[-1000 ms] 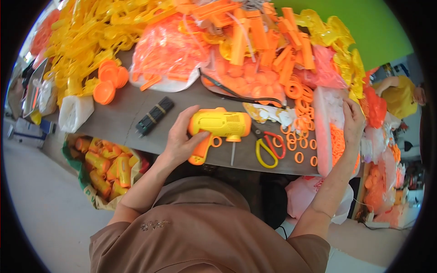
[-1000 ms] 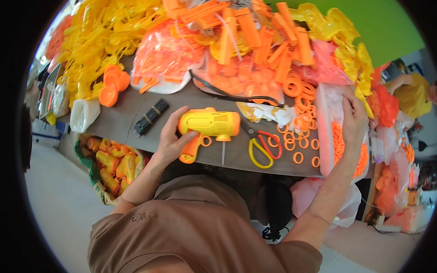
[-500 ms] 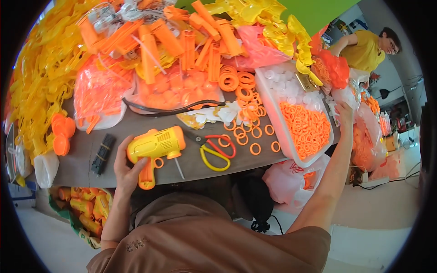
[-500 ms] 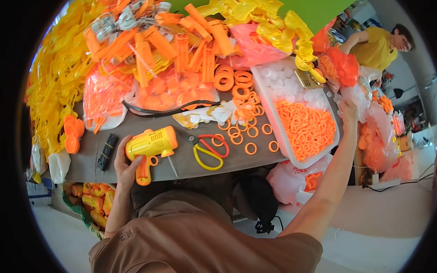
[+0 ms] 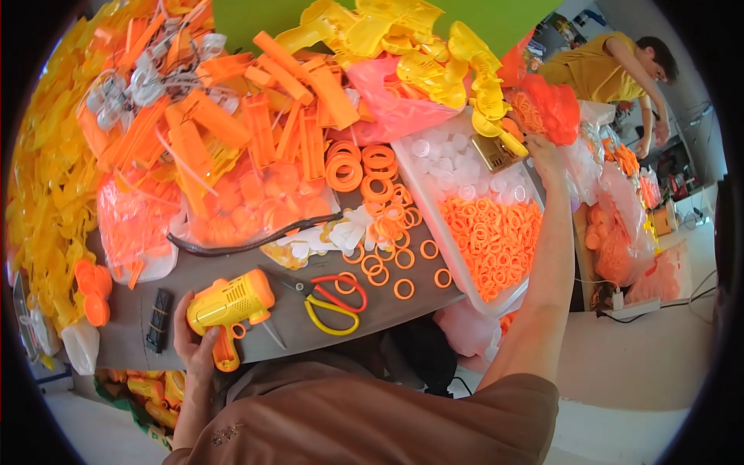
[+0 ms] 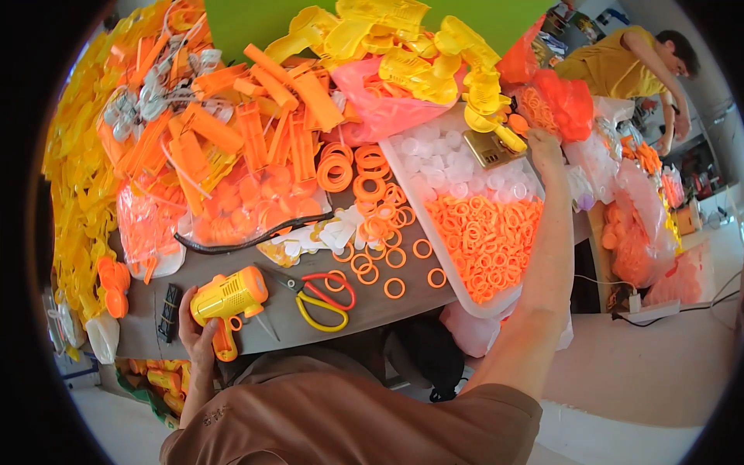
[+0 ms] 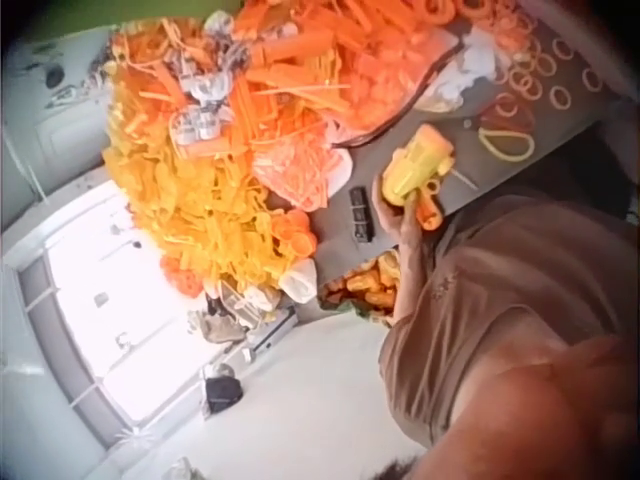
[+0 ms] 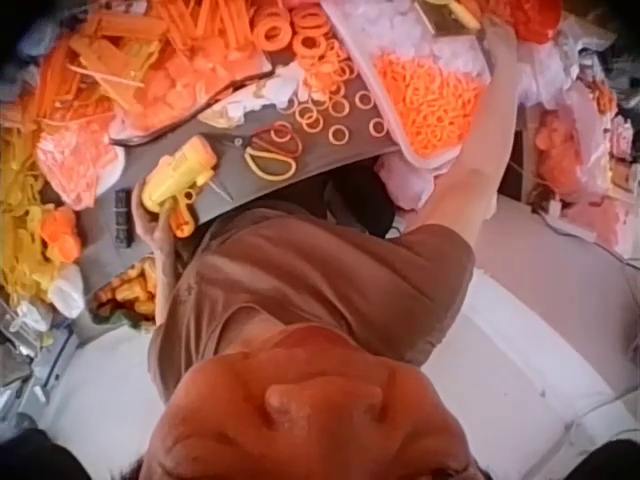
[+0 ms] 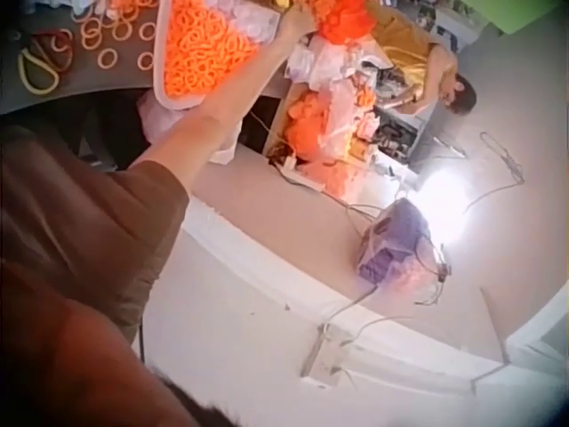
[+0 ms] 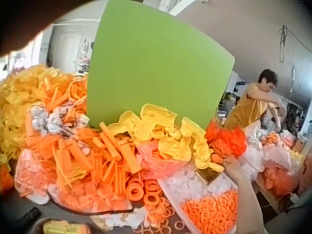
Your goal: Assembling yellow and orange plastic toy guns and components at a factory workbench.
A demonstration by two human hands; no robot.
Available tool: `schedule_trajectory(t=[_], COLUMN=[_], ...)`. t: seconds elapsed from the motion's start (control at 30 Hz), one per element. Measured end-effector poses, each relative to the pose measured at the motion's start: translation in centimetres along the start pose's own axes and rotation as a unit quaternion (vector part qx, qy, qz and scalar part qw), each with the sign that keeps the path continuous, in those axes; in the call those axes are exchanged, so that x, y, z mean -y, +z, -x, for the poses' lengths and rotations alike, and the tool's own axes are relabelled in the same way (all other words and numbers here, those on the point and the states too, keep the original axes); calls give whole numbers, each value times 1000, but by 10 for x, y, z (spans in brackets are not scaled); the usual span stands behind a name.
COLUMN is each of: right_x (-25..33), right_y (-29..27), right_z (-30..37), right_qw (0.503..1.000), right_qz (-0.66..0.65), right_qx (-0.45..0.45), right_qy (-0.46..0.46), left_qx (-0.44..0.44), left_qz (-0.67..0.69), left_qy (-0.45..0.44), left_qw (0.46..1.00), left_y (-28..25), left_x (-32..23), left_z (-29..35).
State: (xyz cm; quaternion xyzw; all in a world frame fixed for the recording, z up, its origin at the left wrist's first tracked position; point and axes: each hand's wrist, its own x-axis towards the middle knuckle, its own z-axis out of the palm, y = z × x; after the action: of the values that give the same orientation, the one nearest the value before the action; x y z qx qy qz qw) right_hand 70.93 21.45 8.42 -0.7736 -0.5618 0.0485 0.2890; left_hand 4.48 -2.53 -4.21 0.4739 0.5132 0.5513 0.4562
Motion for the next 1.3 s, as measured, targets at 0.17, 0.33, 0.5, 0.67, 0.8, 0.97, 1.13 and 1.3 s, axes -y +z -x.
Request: schedule_trajectory(t=[0.17,0.33,0.5,0.67,0.8,0.97,1.13,1.3], right_x=[39,69,105,144,155,130,72,-51], right_y=[-15,-28,-31,-39,-46,-59,-91,-134], right_z=[46,115,179,223,237,222,151,67], right_qw=[994,995,992,988,984,986,978,966], right_qz=[94,74,36,21,15,71,204,230], right_qx=[43,44,33,39,35,64,-11,-118], right_qy=[-42,-43,-113,-151,-174,-135,-38,31], left_qx=[7,8,-1,5,-5,11,9,11], left_qz=[-14,-28,-27,-26,-11,-11,-5,0], left_qy=[22,27,40,52,58,67,64,62], left_qw=[1000,999,999,998,998,998,998,998], left_y=[-3,0,-1,-1,-2,-3,-3,0], left_x=[2,1,9,9,13,13,11,11], left_z=[2,-1,-1,-2,0,-1,0,-1])
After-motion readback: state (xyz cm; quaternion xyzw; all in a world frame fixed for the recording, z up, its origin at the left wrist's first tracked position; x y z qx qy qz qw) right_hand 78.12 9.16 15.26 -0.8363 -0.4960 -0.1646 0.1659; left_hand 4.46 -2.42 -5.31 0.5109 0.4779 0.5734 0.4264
